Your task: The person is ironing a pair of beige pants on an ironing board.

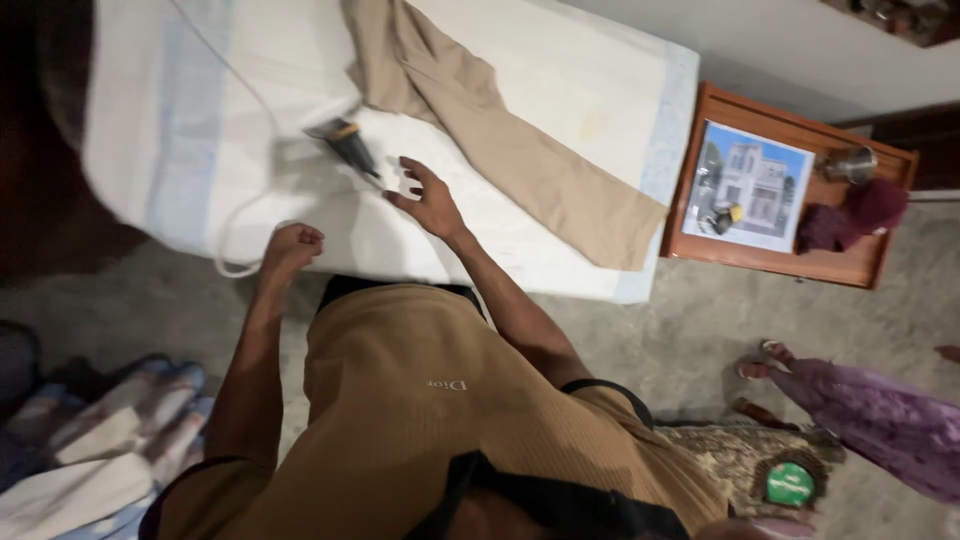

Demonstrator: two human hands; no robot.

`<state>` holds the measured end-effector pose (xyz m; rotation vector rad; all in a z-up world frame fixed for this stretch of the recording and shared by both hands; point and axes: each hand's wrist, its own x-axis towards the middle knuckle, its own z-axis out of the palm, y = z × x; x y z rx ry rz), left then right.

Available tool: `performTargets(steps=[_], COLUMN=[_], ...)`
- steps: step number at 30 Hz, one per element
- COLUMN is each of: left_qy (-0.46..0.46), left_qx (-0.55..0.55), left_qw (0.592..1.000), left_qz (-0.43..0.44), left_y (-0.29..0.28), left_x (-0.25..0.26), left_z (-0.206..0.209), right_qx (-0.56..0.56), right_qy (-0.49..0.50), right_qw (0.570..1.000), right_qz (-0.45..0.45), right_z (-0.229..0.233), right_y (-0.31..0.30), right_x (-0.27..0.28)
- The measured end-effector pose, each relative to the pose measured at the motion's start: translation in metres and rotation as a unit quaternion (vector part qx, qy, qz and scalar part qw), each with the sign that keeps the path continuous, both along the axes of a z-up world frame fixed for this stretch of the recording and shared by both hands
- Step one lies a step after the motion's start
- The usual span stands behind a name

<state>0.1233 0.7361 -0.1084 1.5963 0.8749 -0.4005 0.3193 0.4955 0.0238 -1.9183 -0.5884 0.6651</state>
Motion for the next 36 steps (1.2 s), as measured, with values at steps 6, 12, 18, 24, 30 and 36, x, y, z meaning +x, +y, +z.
performTargets(steps=[6,12,18,24,30,36], left_qy=[-0.09,-0.16,-0.201,-0.186,-0.19,-0.147], left_qx=[-0.009,-0.019,-0.037,-0.031,-0.067,-0.05], left_qw=[0.991,0.984,0.979,0.982,0.97,0.975], left_qz=[0.094,0.078,0.008,0.018,0.134,0.159], left_y=[0.089,0.105,0.079,0.058,0.043,0.041], left_x=[0.015,0.091,0.185,0.26,0.296,0.309], left_z=[-0.004,0.022,-0.013,-0.069,-0.062,-0.061], right_qx=[0.03,0.036,-0.03,-0.07,-0.006,0.018], right_qy=[0.025,-0.04,-0.027,0.018,0.1,0.126], right_qw=[0.998,0.99,0.983,0.972,0.971,0.977], right_qz=[-0.048,-0.127,-0.181,-0.222,-0.215,-0.172], right_z=[-0.008,-0.014,0.004,-0.004,-0.015,-0.078], right_y=[0.063,0.055,-0.004,-0.063,-0.072,-0.129], right_x=[-0.017,-0.037,-0.063,-0.088,-0.083,-0.051])
